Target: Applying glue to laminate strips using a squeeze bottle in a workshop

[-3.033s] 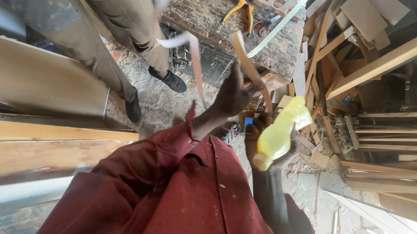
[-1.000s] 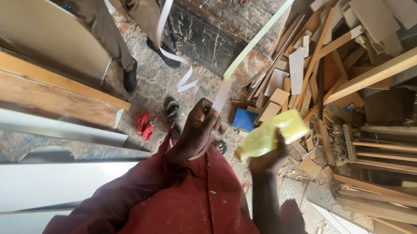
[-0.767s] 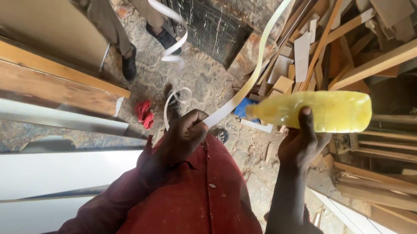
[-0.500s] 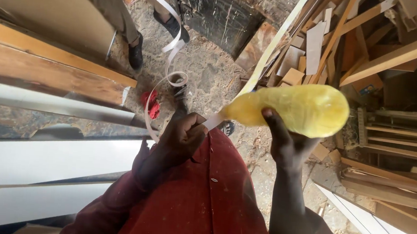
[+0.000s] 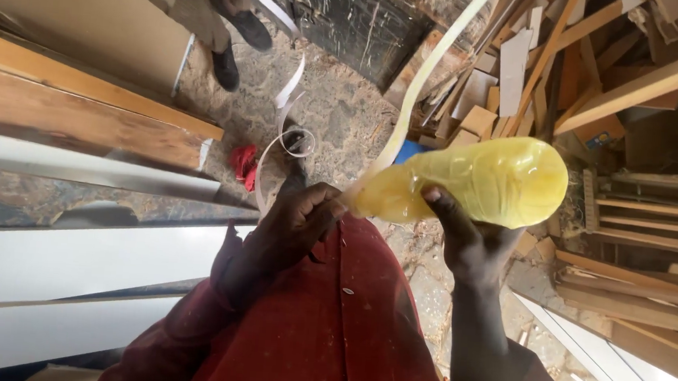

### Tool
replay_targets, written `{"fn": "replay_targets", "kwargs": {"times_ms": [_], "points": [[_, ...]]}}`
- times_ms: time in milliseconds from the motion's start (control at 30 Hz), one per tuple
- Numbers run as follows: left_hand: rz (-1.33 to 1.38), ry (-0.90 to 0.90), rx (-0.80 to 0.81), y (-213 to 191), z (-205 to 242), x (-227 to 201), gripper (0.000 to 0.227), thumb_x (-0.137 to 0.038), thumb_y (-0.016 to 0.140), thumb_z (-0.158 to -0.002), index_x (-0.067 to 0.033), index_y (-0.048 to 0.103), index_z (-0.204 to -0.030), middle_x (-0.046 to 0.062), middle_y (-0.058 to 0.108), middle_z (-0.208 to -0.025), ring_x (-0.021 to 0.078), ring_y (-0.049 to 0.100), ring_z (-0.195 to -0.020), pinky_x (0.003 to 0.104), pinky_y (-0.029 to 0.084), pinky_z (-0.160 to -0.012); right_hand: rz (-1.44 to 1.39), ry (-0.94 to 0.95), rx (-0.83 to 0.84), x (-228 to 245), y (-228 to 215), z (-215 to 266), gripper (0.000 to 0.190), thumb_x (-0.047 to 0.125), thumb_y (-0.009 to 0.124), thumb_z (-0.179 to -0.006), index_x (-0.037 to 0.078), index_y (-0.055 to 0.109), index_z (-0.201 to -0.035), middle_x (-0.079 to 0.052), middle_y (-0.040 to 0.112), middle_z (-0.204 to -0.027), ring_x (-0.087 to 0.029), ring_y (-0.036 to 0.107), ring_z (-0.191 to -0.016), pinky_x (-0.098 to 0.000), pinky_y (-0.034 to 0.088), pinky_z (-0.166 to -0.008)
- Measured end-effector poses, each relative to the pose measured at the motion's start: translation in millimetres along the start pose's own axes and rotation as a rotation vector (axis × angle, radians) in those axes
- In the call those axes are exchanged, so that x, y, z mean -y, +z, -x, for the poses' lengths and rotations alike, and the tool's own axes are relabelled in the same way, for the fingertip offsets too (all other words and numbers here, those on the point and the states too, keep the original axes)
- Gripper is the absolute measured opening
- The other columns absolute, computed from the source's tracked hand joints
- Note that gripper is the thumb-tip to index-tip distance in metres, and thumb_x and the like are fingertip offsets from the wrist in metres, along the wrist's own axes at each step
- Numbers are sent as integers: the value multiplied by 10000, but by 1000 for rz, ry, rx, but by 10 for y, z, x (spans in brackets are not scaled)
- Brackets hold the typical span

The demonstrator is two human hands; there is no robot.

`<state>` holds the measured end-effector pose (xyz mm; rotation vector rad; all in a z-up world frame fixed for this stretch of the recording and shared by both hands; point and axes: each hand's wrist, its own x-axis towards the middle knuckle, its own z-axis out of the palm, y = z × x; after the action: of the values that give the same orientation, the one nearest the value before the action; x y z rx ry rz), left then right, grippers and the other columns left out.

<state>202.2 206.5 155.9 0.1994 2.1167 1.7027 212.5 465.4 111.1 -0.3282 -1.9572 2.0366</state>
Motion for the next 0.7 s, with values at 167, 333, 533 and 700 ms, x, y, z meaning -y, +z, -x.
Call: {"fn": "replay_targets", "kwargs": {"times_ms": [167, 333, 533, 700], "points": [[-99, -66, 88, 58, 6, 79, 318, -225, 566, -968, -127, 618, -669, 87, 483, -468, 195, 504, -544, 336, 496, -688, -36, -121, -97, 460, 177, -107, 785, -99, 890, -800, 33, 481, -1458, -197, 658, -1258, -309, 677, -1136, -556, 578, -1096], [-139, -47, 217, 62, -65, -191, 340, -259, 530, -998, -102, 541, -697, 133, 538, -526, 178, 531, -610, 331, 467, -725, 60, -73, -97, 455, -16, -66, 785, -80, 890, -732, 18, 541, -1429, -203, 688, -1191, -264, 665, -1085, -543, 592, -1009], [-107, -57, 329, 36, -112, -465, 308, -186, 451, -1048, -49, 616, -827, 120, 594, -545, 227, 587, -558, 385, 549, -664, 110, -69, -188, 730, 10, -24, 867, -92, 900, -685, 22, 535, -1463, -178, 691, -1209, -273, 678, -1091, -526, 578, -1031], [-298, 107, 352, 201, -115, -275, 241, -193, 391, -1039, -74, 589, -969, 126, 628, -887, 326, 608, -794, 441, 437, -743, 69, 25, -275, 738, -56, -170, 884, 147, 873, -702, 7, 404, -1438, -191, 595, -1346, -375, 630, -1299, -483, 687, -992]]}}
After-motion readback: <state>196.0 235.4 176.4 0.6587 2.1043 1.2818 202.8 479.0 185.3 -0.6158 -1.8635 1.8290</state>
